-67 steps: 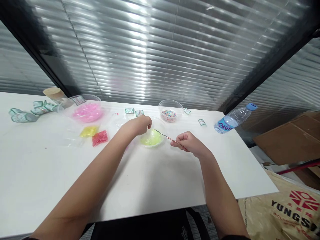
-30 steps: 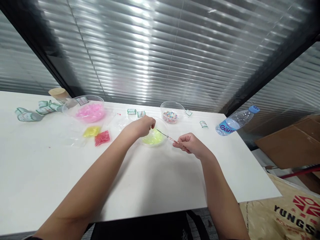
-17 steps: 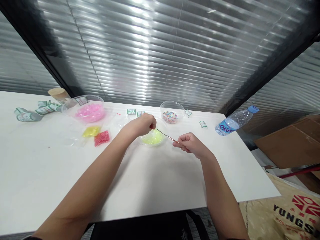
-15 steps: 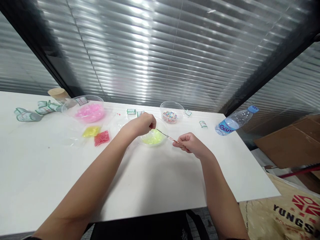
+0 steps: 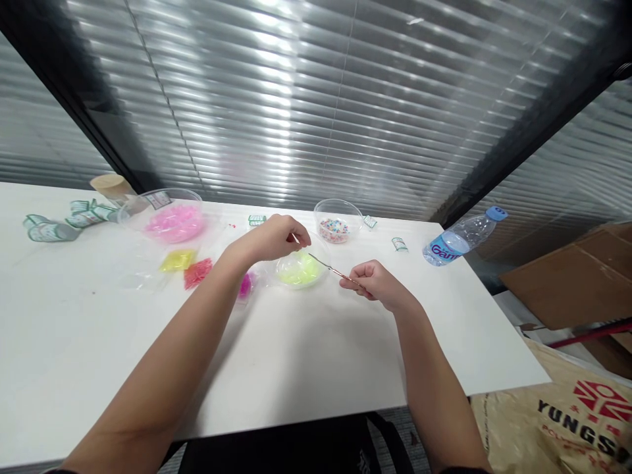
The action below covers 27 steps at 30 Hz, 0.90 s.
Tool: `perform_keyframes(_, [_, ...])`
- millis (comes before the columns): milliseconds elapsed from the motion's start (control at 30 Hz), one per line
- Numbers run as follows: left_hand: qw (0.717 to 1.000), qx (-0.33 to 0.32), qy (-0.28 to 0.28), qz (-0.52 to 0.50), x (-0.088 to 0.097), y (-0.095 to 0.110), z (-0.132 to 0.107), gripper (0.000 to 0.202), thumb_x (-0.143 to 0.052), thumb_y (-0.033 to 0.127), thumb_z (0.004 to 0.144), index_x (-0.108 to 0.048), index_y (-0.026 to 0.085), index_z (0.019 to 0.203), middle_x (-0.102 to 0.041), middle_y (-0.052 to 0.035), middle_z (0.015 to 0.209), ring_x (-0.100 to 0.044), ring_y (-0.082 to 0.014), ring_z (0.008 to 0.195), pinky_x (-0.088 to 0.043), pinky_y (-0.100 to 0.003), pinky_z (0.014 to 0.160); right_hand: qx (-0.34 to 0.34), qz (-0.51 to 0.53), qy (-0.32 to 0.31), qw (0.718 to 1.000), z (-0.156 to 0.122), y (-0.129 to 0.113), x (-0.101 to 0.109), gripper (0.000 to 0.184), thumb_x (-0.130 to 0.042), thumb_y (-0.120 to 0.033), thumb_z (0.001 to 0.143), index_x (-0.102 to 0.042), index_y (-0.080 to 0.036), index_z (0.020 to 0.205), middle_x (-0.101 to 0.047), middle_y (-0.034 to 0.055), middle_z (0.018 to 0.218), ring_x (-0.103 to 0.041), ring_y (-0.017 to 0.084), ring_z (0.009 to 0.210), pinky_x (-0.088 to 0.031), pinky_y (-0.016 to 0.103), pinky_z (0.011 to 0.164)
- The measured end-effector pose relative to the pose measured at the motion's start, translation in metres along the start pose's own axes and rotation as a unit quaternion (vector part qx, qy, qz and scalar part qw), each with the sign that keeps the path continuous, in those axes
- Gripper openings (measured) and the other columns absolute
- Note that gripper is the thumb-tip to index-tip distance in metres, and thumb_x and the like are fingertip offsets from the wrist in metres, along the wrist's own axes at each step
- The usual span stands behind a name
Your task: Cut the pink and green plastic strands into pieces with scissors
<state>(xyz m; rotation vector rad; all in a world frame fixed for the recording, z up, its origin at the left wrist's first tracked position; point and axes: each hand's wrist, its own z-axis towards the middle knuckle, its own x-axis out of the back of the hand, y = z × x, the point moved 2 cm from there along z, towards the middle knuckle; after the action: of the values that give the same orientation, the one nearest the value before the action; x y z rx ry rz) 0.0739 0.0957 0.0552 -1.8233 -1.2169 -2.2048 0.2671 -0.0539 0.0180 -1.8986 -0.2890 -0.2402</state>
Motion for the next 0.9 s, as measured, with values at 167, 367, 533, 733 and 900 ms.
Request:
perform_keyframes(167, [1.000, -0.011, -0.006, -0.026, 0.006, 0.004, -0.003, 0.025, -0.053, 0.023, 0.076, -0.074, 0.023, 0.091, -0.073, 0.0005, 0.094, -0.064, -0.0150, 0.079, -0.047, -0.023, 0.064, 0.005, 0.005, 0.000, 1.000, 0.001, 0.000, 0.000, 0.052, -0.072, -0.052, 0.069, -0.036, -0.018, 0.053, -0.031, -0.0065, 0.052, -0.025, 0.006, 0.050, -0.016, 0.026, 0.050])
perform_keyframes(367, [0.998, 0.006, -0.016, -0.053, 0.010, 0.003, -0.004, 0.029, -0.057, 0.023, 0.073, -0.074, 0.023, 0.096, -0.073, 0.0002, 0.089, -0.064, -0.0147, 0.073, -0.047, -0.022, 0.059, 0.006, 0.013, 0.001, 1.000, 0.003, 0.002, 0.001, 0.052, -0.073, -0.052, 0.068, -0.037, -0.018, 0.054, -0.030, -0.0069, 0.052, -0.024, 0.005, 0.048, -0.014, 0.026, 0.049])
perform_keyframes(533, [0.997, -0.006, -0.006, -0.081, 0.011, 0.005, -0.005, 0.027, -0.061, 0.022, 0.071, -0.073, 0.021, 0.096, -0.073, -0.0008, 0.093, -0.066, -0.0161, 0.078, -0.051, -0.023, 0.063, 0.018, 0.030, 0.004, 0.999, 0.002, 0.002, 0.001, 0.054, -0.074, -0.051, 0.069, -0.034, -0.018, 0.053, -0.030, -0.0070, 0.052, -0.024, 0.005, 0.049, -0.014, 0.026, 0.049])
perform_keyframes(733, [0.990, -0.036, 0.005, -0.136, 0.008, 0.009, -0.004, 0.044, -0.065, 0.020, 0.072, -0.064, 0.024, 0.116, -0.072, -0.0030, 0.098, -0.067, -0.0181, 0.085, -0.055, -0.027, 0.069, 0.026, 0.050, -0.005, 0.998, 0.001, -0.001, -0.001, 0.056, -0.073, -0.048, 0.071, -0.030, -0.018, 0.053, -0.026, -0.0071, 0.052, -0.021, 0.005, 0.049, -0.012, 0.027, 0.050])
perform_keyframes(900, [0.991, -0.056, -0.001, -0.125, 0.005, 0.017, -0.004, 0.051, -0.065, 0.016, 0.073, -0.060, 0.027, 0.123, -0.072, -0.0016, 0.097, -0.067, -0.0174, 0.089, -0.054, -0.027, 0.074, 0.025, 0.043, -0.004, 0.999, 0.000, -0.002, -0.003, 0.054, -0.072, -0.046, 0.073, -0.031, -0.018, 0.052, -0.028, -0.0068, 0.052, -0.022, 0.005, 0.049, -0.014, 0.026, 0.050])
